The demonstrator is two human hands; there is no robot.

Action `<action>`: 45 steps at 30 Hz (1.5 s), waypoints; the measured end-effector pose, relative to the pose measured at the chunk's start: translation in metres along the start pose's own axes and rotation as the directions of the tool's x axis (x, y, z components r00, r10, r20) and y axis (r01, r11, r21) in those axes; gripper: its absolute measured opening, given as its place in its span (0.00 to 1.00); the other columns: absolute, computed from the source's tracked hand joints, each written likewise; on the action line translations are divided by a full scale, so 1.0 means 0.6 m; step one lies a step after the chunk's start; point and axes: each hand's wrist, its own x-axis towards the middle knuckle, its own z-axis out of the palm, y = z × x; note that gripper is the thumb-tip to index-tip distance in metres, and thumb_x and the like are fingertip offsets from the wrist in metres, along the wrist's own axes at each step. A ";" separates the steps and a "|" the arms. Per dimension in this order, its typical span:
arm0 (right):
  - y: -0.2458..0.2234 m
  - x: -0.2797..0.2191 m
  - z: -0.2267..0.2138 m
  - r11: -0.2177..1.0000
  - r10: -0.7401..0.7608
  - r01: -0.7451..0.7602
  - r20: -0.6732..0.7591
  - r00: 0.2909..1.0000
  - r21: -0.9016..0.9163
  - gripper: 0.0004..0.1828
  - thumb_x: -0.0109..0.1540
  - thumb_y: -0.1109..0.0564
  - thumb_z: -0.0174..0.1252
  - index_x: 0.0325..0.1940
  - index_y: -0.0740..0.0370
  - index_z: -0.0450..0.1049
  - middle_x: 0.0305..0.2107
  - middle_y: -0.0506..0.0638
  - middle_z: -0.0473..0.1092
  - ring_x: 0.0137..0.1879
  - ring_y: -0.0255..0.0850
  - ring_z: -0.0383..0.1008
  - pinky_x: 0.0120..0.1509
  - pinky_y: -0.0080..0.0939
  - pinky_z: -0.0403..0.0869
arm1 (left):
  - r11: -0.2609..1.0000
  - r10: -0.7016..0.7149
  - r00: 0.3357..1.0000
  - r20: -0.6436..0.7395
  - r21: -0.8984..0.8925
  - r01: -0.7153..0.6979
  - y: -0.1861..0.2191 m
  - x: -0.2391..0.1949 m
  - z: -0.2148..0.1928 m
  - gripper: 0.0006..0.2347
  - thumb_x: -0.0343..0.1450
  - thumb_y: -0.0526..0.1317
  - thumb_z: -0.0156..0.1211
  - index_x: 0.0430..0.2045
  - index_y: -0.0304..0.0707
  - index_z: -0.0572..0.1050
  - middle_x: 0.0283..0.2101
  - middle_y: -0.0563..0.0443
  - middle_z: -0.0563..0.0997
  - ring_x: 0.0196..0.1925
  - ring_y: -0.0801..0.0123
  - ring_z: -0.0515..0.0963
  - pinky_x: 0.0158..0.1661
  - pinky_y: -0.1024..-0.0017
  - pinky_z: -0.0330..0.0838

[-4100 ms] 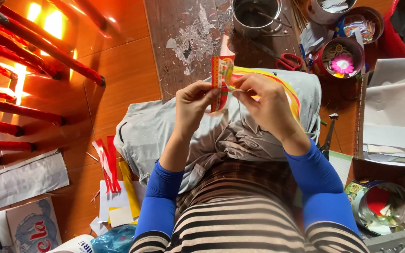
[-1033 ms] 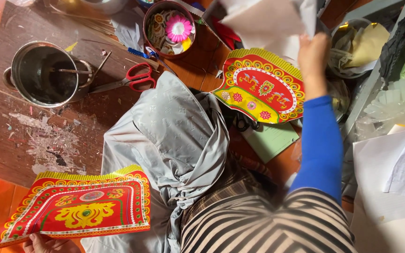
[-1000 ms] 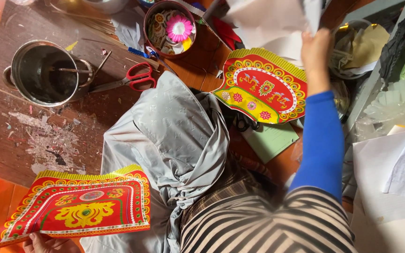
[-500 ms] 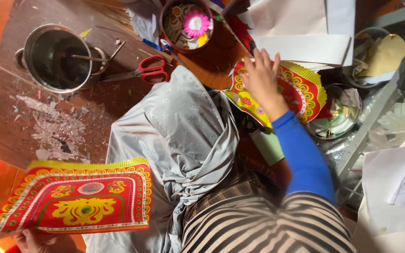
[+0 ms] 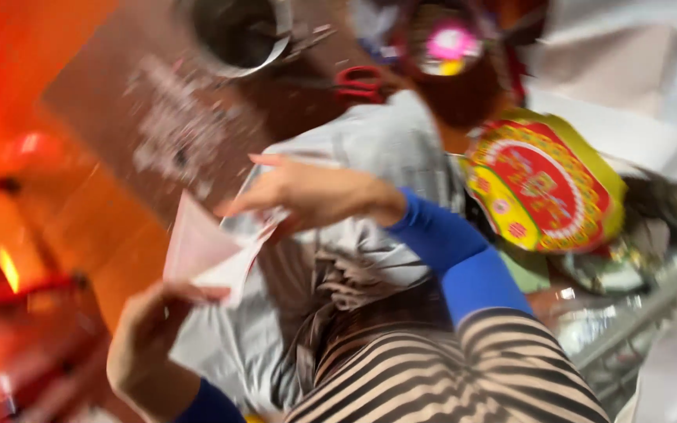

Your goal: Cutting white paper into thin strips using scissors.

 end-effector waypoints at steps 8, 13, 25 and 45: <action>0.033 0.072 0.069 0.994 -0.037 0.033 0.032 0.999 0.107 0.12 0.63 0.65 0.62 0.51 0.60 0.78 0.43 0.52 0.79 0.48 0.45 0.80 0.53 0.41 0.77 | 0.944 0.108 0.922 -0.371 0.330 0.022 -0.123 -0.107 -0.085 0.23 0.63 0.28 0.69 0.53 0.29 0.73 0.49 0.46 0.81 0.51 0.67 0.78 0.51 0.70 0.73; 0.081 0.137 0.050 0.995 0.086 -0.082 -0.075 0.993 0.055 0.10 0.65 0.69 0.63 0.51 0.64 0.78 0.41 0.50 0.79 0.46 0.37 0.79 0.52 0.35 0.77 | 0.931 0.012 0.847 -0.531 0.315 0.184 -0.242 -0.090 -0.132 0.15 0.67 0.29 0.68 0.49 0.32 0.81 0.41 0.46 0.83 0.43 0.69 0.78 0.46 0.72 0.74; 0.587 0.196 0.114 0.860 0.494 -0.315 -0.500 0.711 0.403 0.06 0.66 0.64 0.56 0.44 0.65 0.78 0.32 0.40 0.73 0.34 0.27 0.68 0.38 0.33 0.70 | 0.615 -0.045 0.579 -0.814 -0.480 -0.626 -0.495 0.094 -0.214 0.19 0.77 0.46 0.59 0.60 0.38 0.65 0.50 0.45 0.81 0.49 0.65 0.82 0.46 0.70 0.76; 0.478 -0.082 -0.084 0.028 0.827 -0.700 -0.377 0.418 -0.714 0.23 0.61 0.43 0.65 0.47 0.66 0.82 0.45 0.66 0.77 0.54 0.63 0.77 0.55 0.60 0.75 | 0.976 -0.029 0.720 -0.694 0.135 0.169 -0.403 0.054 -0.092 0.10 0.74 0.40 0.59 0.46 0.37 0.78 0.40 0.49 0.84 0.41 0.70 0.81 0.41 0.71 0.76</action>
